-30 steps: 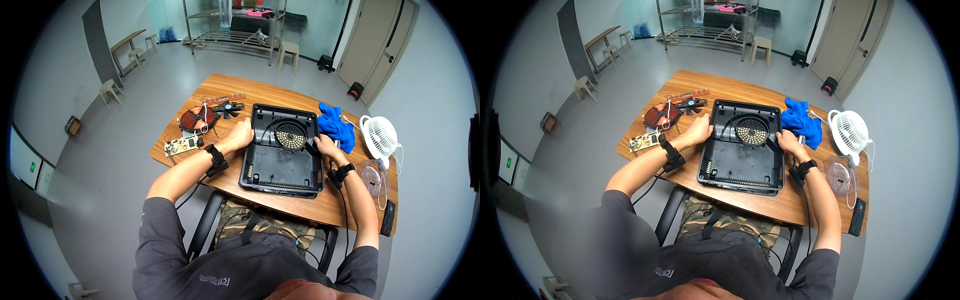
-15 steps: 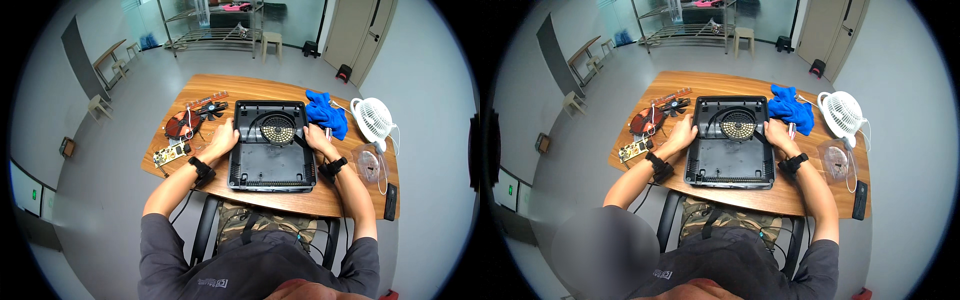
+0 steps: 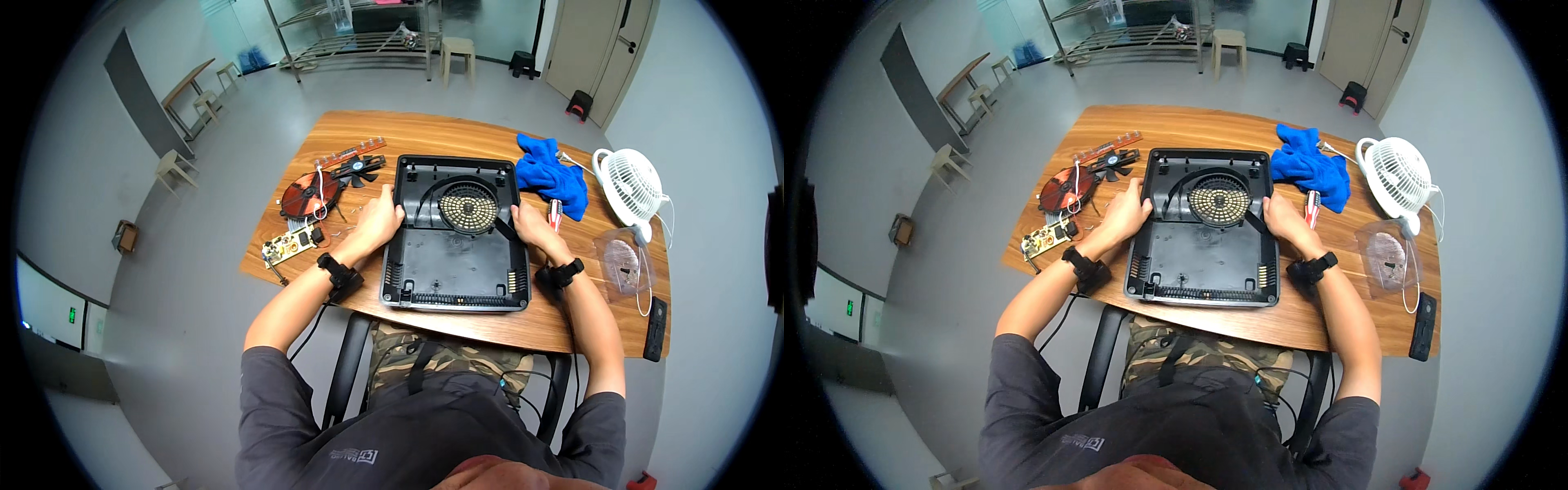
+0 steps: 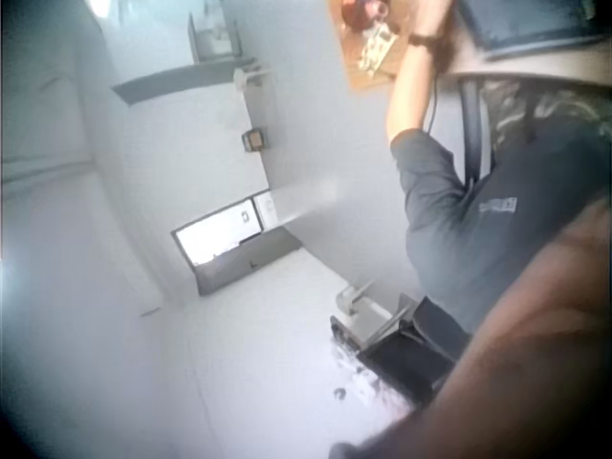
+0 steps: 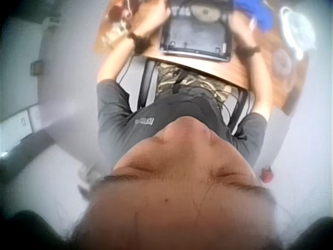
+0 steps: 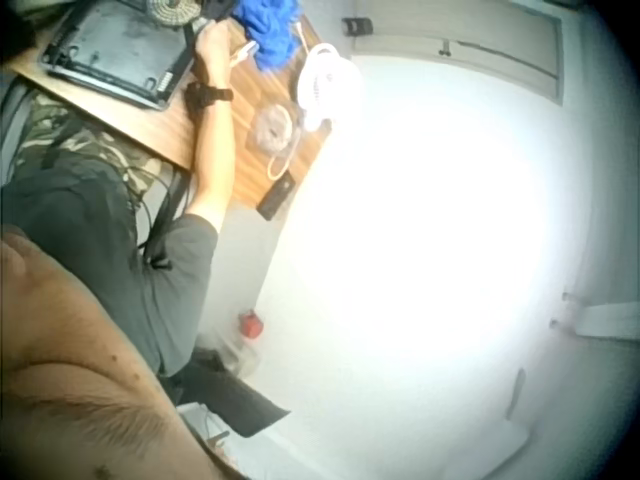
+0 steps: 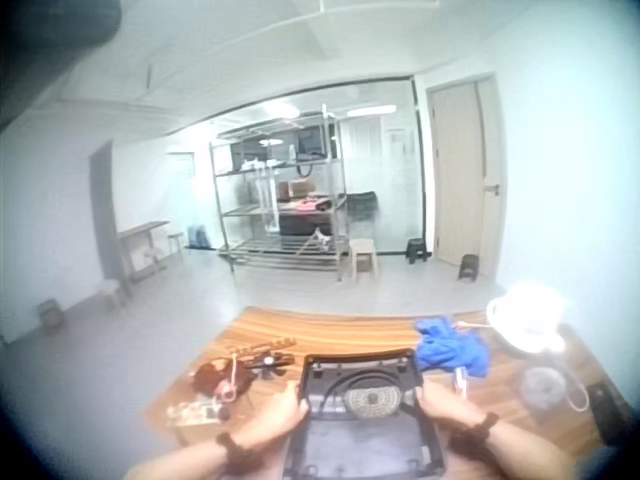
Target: The person disassembles a small appliance, cleans internal components with a blue cloth, and reassembles the unit using a screwdriver. They handle a fan, circuit board, and casing, wiping surfaces and securing parts back into place.
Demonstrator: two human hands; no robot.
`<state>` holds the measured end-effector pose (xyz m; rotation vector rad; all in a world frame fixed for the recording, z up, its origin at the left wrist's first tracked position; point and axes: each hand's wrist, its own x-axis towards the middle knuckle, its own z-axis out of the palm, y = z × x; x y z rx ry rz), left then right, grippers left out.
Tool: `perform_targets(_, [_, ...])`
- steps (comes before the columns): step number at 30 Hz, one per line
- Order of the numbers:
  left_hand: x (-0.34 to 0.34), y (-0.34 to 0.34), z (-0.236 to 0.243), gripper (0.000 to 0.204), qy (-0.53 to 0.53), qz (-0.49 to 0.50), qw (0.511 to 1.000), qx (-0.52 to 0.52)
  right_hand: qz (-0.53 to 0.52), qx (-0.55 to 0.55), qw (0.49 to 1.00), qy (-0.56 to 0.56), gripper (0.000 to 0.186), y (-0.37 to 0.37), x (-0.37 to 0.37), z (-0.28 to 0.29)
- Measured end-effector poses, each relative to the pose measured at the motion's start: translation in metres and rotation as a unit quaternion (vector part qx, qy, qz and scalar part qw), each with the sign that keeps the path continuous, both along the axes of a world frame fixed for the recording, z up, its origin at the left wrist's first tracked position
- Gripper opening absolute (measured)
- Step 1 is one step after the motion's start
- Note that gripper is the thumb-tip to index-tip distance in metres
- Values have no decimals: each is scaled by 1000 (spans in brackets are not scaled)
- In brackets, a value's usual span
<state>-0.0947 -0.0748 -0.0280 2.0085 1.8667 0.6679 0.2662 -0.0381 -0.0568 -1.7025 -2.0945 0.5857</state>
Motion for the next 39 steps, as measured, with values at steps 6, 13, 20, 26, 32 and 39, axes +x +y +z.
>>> perform_targets(6, [7,-3,4,52,28,4,999,-31,6,12,1000,-19,41,9,10,-20])
perform_targets(13, [5,-10,3,51,14,16,1000,-10,-3,23,999,-22,39,8,7,-21])
perform_targets(20, [-27,-14,9,51,10,15,998,62,26,57,998,1,36,18,12,-32])
perform_targets(26, [-129,-45,39,32,17,80,996,41,36,86,994,57,39,13,11,-30])
perform_targets(32, [-259,-81,34,43,26,28,996,-84,12,32,999,-2,45,18,10,-29])
perform_targets(39, [-251,-103,20,72,149,-21,983,-109,-46,21,981,-186,74,4,-10,57])
